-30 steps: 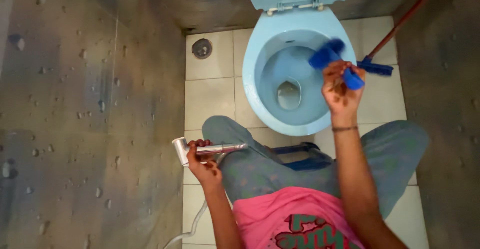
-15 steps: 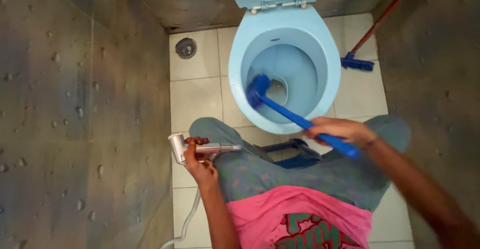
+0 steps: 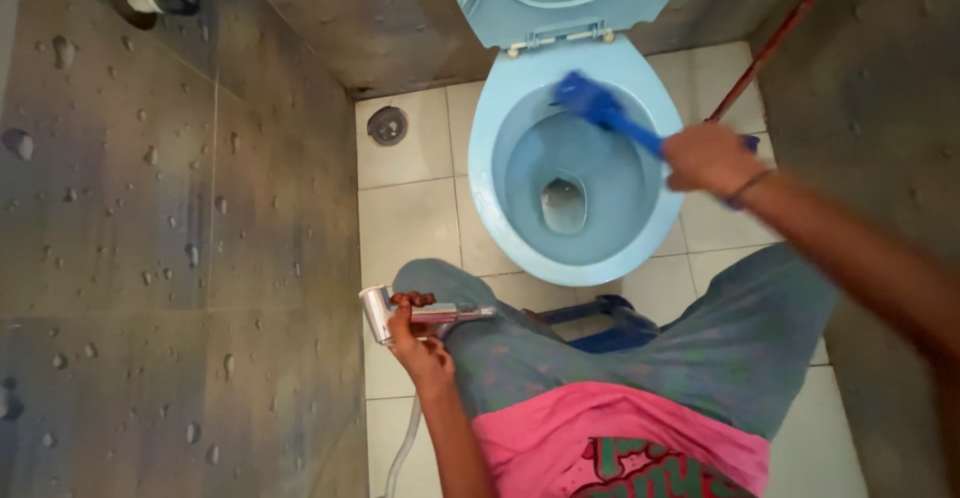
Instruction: The person cleans the inside of a toilet bowl using a brush and a handheld bidet sprayer.
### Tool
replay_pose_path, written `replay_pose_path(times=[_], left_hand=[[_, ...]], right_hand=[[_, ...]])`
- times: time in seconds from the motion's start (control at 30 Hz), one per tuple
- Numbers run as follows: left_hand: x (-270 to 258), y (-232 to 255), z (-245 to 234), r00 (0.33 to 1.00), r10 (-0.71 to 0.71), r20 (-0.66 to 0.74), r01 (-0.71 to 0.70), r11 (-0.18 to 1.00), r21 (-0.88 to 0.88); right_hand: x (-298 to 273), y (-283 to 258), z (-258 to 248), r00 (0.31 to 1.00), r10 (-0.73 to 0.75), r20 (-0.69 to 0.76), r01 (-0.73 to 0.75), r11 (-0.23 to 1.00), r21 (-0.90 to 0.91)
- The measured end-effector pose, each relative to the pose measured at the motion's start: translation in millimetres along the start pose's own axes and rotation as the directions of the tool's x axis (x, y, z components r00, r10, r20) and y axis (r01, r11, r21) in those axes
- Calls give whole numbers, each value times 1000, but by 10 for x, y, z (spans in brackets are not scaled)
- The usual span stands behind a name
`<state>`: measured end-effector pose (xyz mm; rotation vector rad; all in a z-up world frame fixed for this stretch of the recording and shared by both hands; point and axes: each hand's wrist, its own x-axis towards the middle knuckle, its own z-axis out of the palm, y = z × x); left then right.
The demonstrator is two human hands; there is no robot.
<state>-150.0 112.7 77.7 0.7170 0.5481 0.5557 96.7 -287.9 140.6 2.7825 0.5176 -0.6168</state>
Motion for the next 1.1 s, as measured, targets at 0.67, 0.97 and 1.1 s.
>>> replay_pose_path(times=[0.67,0.97,1.1], left_hand=[[-1,30,192,998,53,44,-55,997,47],[-11,28,135,998,3,-57,7,984,179],[-7,15,155,1000,-3,-15,5,985,170]], right_hand=[[-536,-154,937,978,210,2,-195,904,380],[-999,-1338,1098,999,-34,20,20,867,498],[-1701,-812,1445,978,30,207,-134,851,508]])
